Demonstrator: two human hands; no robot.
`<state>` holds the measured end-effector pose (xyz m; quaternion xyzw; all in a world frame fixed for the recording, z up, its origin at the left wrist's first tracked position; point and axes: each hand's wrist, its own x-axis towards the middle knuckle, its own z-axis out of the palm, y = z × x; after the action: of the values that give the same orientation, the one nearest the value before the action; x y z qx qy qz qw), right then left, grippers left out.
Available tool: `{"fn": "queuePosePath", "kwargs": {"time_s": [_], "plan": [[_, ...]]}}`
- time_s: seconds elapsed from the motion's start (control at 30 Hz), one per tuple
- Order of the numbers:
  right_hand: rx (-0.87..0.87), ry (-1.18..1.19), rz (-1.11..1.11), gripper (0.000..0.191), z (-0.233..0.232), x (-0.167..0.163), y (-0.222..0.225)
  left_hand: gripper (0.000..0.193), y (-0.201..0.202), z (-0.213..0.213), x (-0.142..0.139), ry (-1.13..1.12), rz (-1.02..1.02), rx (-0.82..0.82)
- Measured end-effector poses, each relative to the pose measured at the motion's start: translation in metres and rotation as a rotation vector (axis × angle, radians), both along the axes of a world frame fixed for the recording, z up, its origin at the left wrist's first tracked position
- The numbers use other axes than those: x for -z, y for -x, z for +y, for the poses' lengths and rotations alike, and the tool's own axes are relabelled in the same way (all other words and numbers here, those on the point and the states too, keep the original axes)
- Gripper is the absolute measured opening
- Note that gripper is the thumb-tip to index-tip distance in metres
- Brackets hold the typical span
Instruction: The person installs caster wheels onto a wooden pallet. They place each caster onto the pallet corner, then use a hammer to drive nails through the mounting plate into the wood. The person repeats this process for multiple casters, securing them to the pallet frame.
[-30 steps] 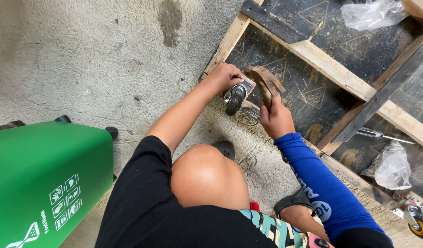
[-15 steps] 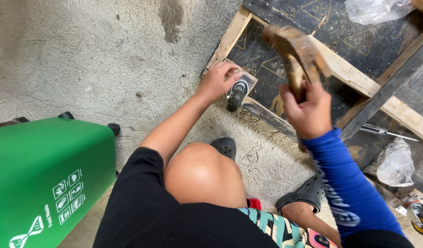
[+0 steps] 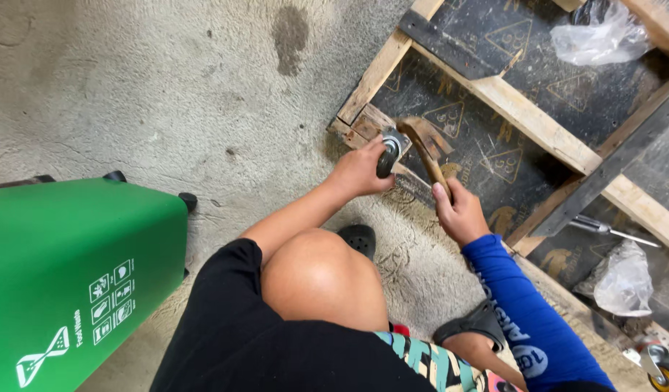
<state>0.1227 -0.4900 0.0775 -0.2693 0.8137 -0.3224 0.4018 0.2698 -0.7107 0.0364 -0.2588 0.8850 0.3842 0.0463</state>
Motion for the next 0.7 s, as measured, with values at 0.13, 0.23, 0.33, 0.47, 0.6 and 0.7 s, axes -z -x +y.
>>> {"fn": "queuePosePath", "kwargs": {"time_s": [0.13, 0.23, 0.33, 0.47, 0.6, 0.7], "plan": [[-0.054, 0.019, 0.099, 0.036, -0.014, -0.008, 0.002, 0.073, 0.006, -0.002, 0.005, -0.038, -0.133, 0.041], [-0.044, -0.033, 0.068, 0.039, -0.023, -0.002, -0.001, 0.072, 0.008, -0.002, 0.006, -0.034, -0.065, 0.023], [0.028, -0.085, -0.075, 0.04, -0.028, 0.005, -0.001, 0.071, 0.009, -0.002, 0.006, -0.032, -0.053, 0.007], [0.126, 0.048, -0.203, 0.039, -0.02, 0.006, 0.003, 0.067, 0.01, -0.003, -0.003, -0.001, -0.034, 0.028], [0.147, 0.279, -0.189, 0.036, -0.006, 0.004, -0.001, 0.058, 0.011, -0.002, -0.019, -0.044, -0.151, 0.011], [0.088, 0.134, -0.137, 0.036, -0.012, 0.011, -0.01, 0.055, 0.015, -0.005, -0.028, -0.108, -0.239, -0.009]]}}
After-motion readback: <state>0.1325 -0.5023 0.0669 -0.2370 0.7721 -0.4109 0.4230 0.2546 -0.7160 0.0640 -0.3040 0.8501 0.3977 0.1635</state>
